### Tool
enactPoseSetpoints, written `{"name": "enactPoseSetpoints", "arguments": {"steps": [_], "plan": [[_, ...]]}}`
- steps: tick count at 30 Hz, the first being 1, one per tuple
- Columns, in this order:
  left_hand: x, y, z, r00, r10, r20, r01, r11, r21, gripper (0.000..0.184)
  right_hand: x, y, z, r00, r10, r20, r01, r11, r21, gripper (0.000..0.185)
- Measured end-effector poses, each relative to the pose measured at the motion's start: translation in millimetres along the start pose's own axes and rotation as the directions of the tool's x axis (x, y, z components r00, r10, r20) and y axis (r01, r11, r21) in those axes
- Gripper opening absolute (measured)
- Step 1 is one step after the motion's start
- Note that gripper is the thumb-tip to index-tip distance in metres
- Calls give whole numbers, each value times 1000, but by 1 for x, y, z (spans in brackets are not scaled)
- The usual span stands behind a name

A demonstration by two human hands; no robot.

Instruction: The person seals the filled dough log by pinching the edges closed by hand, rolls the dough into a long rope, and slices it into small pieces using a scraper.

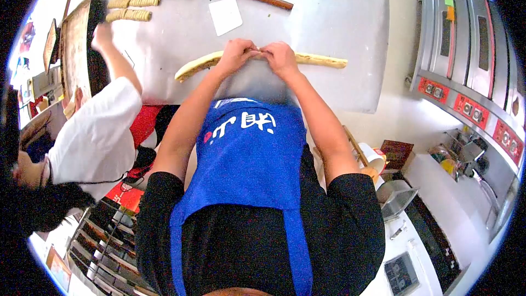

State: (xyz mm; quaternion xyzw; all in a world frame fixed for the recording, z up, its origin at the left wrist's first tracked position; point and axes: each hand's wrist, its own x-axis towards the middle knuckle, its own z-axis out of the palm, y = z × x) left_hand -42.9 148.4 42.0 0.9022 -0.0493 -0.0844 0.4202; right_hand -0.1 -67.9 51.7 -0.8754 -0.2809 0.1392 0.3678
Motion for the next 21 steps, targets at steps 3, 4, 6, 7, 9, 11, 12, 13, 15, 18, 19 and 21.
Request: {"name": "enactPoseSetpoints", "arguments": {"steps": [3,4,6,7,9,11,12,13,15,18,19,21], "plan": [[3,-5,13,992,12,-124,-26,994,-109,12,3,1,8,999,38,8,-38,998,-47,19],[2,-4,16,992,12,-125,-26,993,-112,12,3,2,11,999,38,10,-38,998,-49,19],[-1,-2,21,986,9,-165,-6,1000,23,15,5,1,15,989,73,-130,-66,996,59,19],[-3,-1,21,986,7,-165,-3,1000,24,15,5,0,15,989,73,-128,-66,996,61,19],[-8,0,25,988,-115,-101,116,993,8,34,6,2,14,999,-17,-40,17,1000,0,17],[-21,1,32,969,-123,-213,117,992,-41,45,5,6,16,999,-26,-19,25,999,-39,17],[-29,0,34,939,-128,-320,106,991,-85,56,5,9,18,999,-33,-6,32,997,-77,18],[-40,3,32,940,-130,-317,108,990,-85,56,3,9,18,1000,-30,-5,29,997,-75,18],[-60,2,19,899,127,-419,-18,967,255,72,1,6,19,997,-45,-61,42,998,-47,19],[-72,-9,1,953,175,-248,-19,850,527,83,4,2,12,978,185,93,-188,982,28,30],[-73,-17,-3,952,170,-253,-13,854,521,83,4,-6,9,978,184,100,-187,982,22,30],[-57,-37,-11,958,232,-166,-78,772,630,88,6,-20,6,970,228,90,-236,968,90,47]]}}
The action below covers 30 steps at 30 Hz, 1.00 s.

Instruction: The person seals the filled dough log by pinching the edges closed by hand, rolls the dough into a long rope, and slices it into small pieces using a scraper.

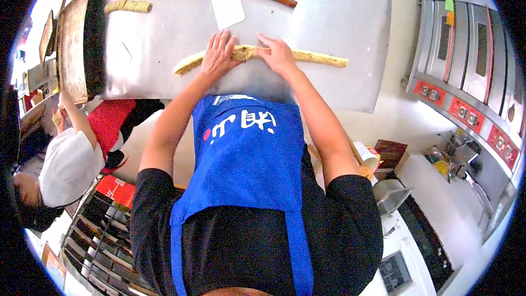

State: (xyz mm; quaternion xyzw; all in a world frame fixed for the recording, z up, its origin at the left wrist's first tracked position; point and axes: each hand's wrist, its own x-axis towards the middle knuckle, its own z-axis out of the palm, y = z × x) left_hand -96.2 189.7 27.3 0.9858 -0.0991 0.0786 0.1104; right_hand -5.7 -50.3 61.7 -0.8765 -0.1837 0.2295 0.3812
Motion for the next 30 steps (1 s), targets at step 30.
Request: {"name": "enactPoseSetpoints", "arguments": {"steps": [30], "plan": [[30,4,8,931,-227,286,360,700,-617,32,19,-16,23,987,-153,-46,144,978,-153,19]]}}
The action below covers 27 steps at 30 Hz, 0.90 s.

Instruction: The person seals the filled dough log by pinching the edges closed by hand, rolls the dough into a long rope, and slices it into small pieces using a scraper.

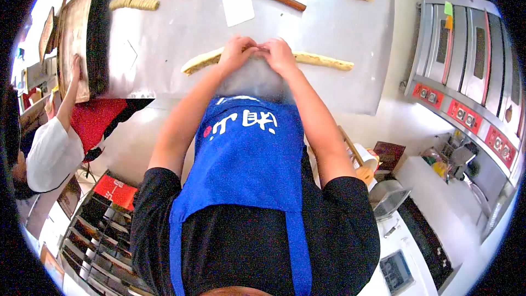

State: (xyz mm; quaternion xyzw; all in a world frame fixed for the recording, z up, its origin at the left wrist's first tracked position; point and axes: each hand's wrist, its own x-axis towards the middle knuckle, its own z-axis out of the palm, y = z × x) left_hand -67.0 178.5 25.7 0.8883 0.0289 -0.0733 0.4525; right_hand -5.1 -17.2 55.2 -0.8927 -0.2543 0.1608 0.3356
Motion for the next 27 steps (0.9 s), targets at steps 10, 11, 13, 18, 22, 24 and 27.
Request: {"name": "enactPoseSetpoints", "arguments": {"steps": [10,11,13,18,22,24,27], "plan": [[-48,-20,-22,955,216,-204,-13,716,698,112,-9,-6,12,945,-312,-96,302,947,-107,41],[-43,-21,-27,961,218,-169,-23,673,739,111,-11,-10,11,913,-383,-142,361,919,-159,46],[-29,-12,-41,958,233,-168,-21,640,768,100,-10,-4,14,941,-336,41,336,915,-222,67],[-7,-22,-43,989,95,-113,-19,838,546,55,2,-6,18,984,-170,52,177,964,-200,61],[-10,-15,-34,953,299,-52,-265,904,336,34,4,-9,19,961,-272,-51,262,952,-158,44],[-2,-12,-36,976,216,-34,-198,938,284,31,2,-8,23,955,-280,-98,264,953,-149,41],[9,-17,-39,990,143,14,-142,965,221,27,1,-6,22,962,-258,-91,244,959,-144,39]]}}
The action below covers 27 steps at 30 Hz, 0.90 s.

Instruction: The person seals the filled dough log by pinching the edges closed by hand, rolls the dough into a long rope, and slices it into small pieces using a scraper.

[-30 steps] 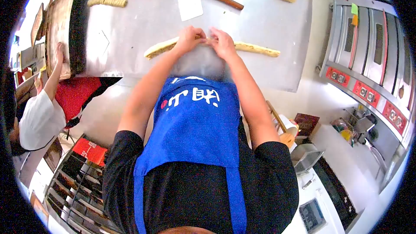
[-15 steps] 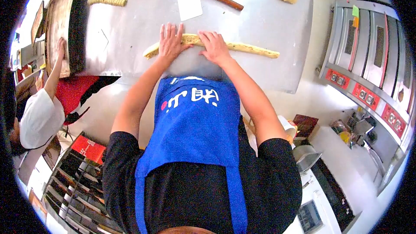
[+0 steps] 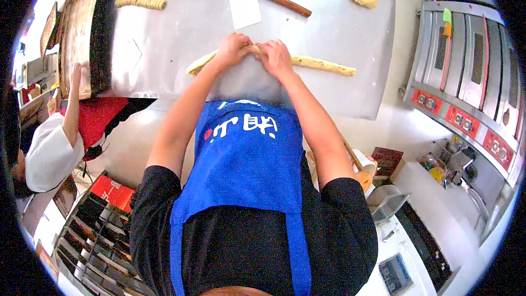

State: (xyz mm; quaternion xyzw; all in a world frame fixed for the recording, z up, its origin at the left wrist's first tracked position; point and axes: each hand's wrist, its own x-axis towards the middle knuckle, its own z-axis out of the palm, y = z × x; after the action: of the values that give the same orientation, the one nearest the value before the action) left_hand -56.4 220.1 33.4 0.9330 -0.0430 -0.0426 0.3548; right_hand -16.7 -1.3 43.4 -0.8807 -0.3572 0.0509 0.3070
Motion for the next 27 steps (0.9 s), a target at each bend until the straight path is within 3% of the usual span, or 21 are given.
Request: {"name": "enactPoseSetpoints", "arguments": {"steps": [4,8,10,14,16,20,22,23,25,27], "plan": [[3,0,-5,999,-11,51,16,994,-105,31,0,1,-1,997,-7,76,7,1000,-1,40],[5,1,1,992,-95,87,103,990,-96,31,2,-2,0,999,10,36,-11,1000,2,37],[6,-2,9,995,-99,-14,92,960,-265,31,4,-3,0,964,266,21,-265,944,199,34],[-4,3,17,992,-115,-49,94,947,-308,31,8,4,4,988,148,47,-153,977,150,29],[-9,12,17,985,-171,-38,163,972,-167,36,11,-2,0,984,139,112,-150,984,98,23],[-42,24,18,983,-128,-135,108,983,-151,56,8,2,5,992,113,53,-117,990,80,19],[-66,28,15,941,-45,-336,76,994,80,74,8,4,0,980,98,171,-115,989,90,36],[-73,25,11,940,-48,-337,80,994,81,74,8,2,-1,980,96,173,-113,989,92,36],[-91,17,1,940,-69,-334,176,937,303,85,5,-14,-5,998,-60,-36,62,997,50,67],[-102,4,-9,943,-86,-320,227,871,436,99,7,-24,-2,990,-132,41,133,991,-5,78]]}}
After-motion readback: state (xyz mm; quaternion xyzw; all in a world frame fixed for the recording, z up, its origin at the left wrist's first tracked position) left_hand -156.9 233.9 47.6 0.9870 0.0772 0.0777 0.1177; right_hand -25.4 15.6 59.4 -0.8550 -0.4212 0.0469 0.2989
